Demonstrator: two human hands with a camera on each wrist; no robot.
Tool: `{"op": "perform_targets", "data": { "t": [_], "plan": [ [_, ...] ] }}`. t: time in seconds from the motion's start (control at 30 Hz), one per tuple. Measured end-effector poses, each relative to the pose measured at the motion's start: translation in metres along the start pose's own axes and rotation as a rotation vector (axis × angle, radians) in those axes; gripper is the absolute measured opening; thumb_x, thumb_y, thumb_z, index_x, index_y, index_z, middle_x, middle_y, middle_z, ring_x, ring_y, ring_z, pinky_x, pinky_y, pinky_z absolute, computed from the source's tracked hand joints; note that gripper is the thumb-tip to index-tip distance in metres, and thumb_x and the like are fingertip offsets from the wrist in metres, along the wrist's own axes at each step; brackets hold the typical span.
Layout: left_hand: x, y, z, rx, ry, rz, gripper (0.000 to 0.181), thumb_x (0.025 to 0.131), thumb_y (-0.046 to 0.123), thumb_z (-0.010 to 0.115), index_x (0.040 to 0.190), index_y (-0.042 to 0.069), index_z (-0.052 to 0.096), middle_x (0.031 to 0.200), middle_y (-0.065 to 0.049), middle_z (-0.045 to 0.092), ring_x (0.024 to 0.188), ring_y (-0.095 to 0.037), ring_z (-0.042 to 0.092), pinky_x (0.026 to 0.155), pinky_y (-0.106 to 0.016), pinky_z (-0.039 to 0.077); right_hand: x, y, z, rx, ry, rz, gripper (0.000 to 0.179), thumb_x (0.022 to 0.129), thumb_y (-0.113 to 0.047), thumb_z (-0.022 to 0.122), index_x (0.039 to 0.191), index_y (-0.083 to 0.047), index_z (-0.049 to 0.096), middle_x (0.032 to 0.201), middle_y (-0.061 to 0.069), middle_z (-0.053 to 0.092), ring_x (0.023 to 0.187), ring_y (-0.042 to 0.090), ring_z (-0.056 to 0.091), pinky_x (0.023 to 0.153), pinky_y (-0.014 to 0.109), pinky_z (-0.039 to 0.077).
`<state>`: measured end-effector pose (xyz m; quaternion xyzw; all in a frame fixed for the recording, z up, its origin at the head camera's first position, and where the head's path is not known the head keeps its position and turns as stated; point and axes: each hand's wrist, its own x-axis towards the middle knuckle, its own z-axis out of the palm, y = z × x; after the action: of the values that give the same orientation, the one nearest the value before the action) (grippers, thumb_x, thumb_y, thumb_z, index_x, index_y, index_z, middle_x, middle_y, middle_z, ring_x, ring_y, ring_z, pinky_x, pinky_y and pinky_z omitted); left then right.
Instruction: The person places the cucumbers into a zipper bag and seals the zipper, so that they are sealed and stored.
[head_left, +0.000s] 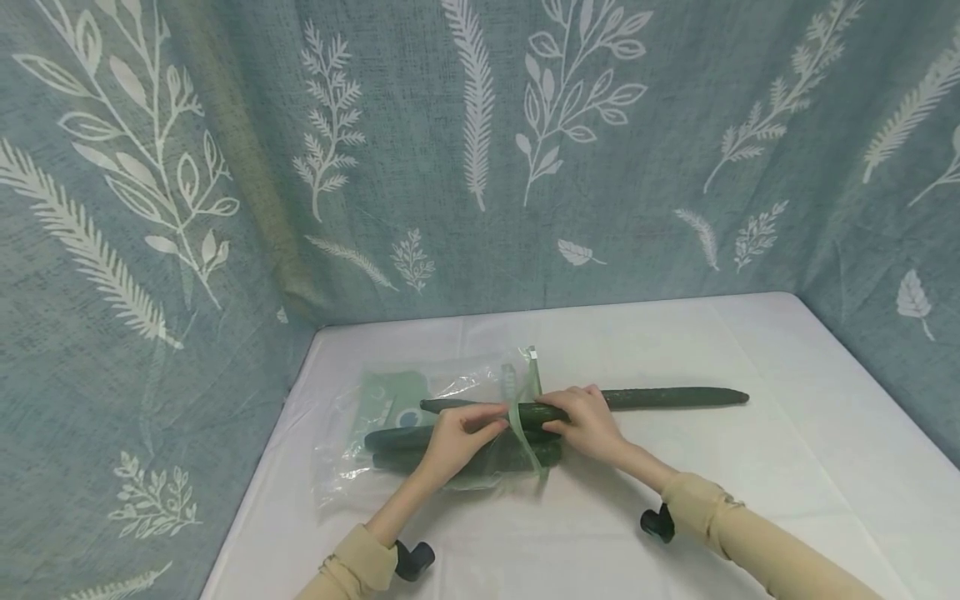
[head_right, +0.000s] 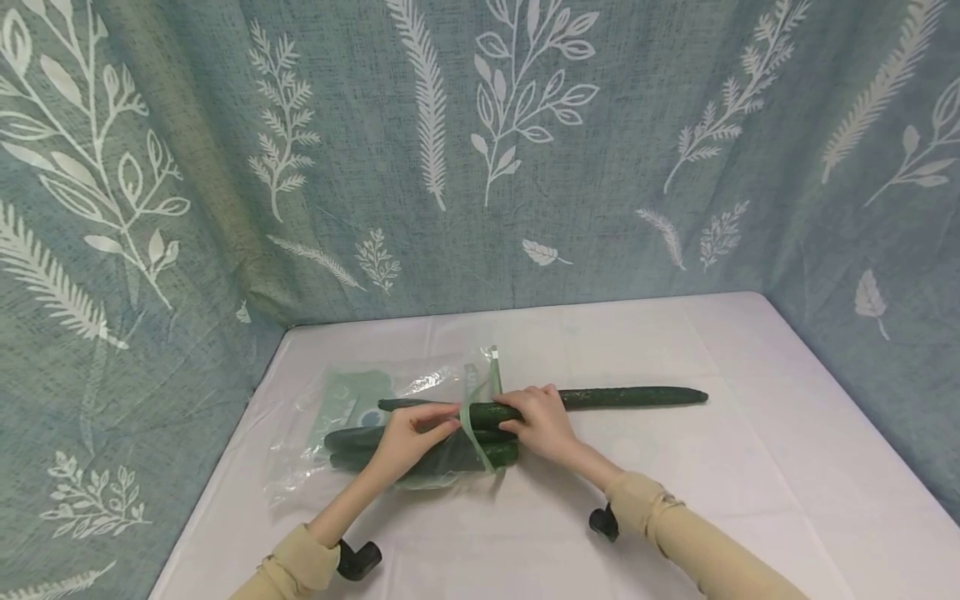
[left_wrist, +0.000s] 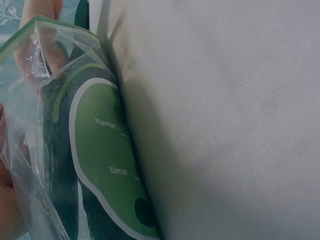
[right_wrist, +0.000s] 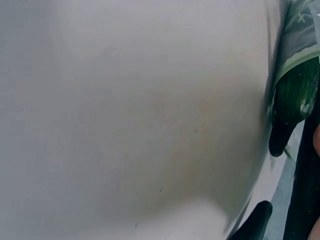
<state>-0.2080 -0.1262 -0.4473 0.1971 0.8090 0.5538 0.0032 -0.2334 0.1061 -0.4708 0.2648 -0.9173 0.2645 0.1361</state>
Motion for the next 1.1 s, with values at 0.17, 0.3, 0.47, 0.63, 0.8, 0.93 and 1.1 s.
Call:
{"op": "perform_targets", "data": {
  "t": [0.17,0.3,0.47,0.63,0.8,0.93,1.1],
  "plan": [
    [0.001,0.002,-0.001,-0.005,0.006,-0.007,0.027,0.086,0.017,0.07,0.111,0.007,0.07,0.111,-0.008,0.071,0.106,-0.024,0.067,0.09,-0.026,0.055,0.004,-0.004,0.002,0.021,-0.027,0.021,0.041,0.074,-0.022,0.078,0.113,-0.012,0.069,0.106,0.003,0.073,0.092,0.02,0.065,0.076,0.035,0.038],
    [0.001,0.008,-0.002,0.007,0.01,-0.013,0.026,0.086,0.015,0.069,0.111,0.006,0.07,0.111,-0.009,0.071,0.106,-0.023,0.067,0.09,-0.023,0.055,0.007,-0.008,0.003,0.014,-0.035,0.015,0.041,0.075,-0.023,0.078,0.114,-0.012,0.069,0.106,0.002,0.073,0.092,0.019,0.065,0.075,0.034,0.038],
    [-0.002,0.03,-0.005,-0.014,-0.004,-0.018,0.025,0.087,0.006,0.067,0.11,-0.001,0.068,0.11,-0.015,0.07,0.105,-0.029,0.066,0.09,-0.029,0.055,0.01,-0.012,0.007,0.032,-0.032,0.017,0.041,0.075,-0.022,0.078,0.114,-0.012,0.069,0.106,0.003,0.073,0.091,0.019,0.066,0.074,0.033,0.037],
    [-0.003,0.037,-0.006,-0.014,-0.007,-0.032,0.024,0.087,0.005,0.066,0.11,-0.002,0.068,0.11,-0.016,0.07,0.105,-0.03,0.066,0.09,-0.027,0.055,0.014,-0.016,0.012,0.058,-0.05,0.038,0.039,0.076,-0.022,0.077,0.112,-0.012,0.07,0.106,0.003,0.073,0.093,0.019,0.067,0.074,0.03,0.036],
    [-0.004,0.037,-0.007,-0.015,-0.001,-0.022,0.024,0.087,0.005,0.066,0.11,-0.002,0.068,0.11,-0.016,0.07,0.106,-0.031,0.066,0.089,-0.025,0.055,0.019,-0.023,0.017,0.077,-0.066,0.057,0.033,0.076,-0.021,0.077,0.107,-0.01,0.071,0.102,0.003,0.074,0.092,0.019,0.066,0.076,0.03,0.037],
    [-0.005,0.036,-0.007,-0.025,0.001,0.003,0.023,0.087,0.004,0.066,0.109,-0.003,0.068,0.109,-0.017,0.07,0.105,-0.031,0.066,0.089,-0.023,0.055,0.022,-0.027,0.021,0.069,-0.058,0.048,0.024,0.076,-0.016,0.076,0.099,-0.009,0.071,0.096,0.004,0.074,0.09,0.019,0.066,0.076,0.032,0.038],
    [-0.005,0.037,-0.006,-0.032,0.0,0.04,0.023,0.087,0.003,0.065,0.109,-0.003,0.068,0.11,-0.016,0.07,0.107,-0.031,0.065,0.09,-0.024,0.055,0.026,-0.031,0.028,0.059,-0.038,0.043,0.013,0.077,-0.013,0.075,0.089,-0.009,0.072,0.084,0.003,0.073,0.079,0.016,0.064,0.076,0.032,0.038]
  ]
}}
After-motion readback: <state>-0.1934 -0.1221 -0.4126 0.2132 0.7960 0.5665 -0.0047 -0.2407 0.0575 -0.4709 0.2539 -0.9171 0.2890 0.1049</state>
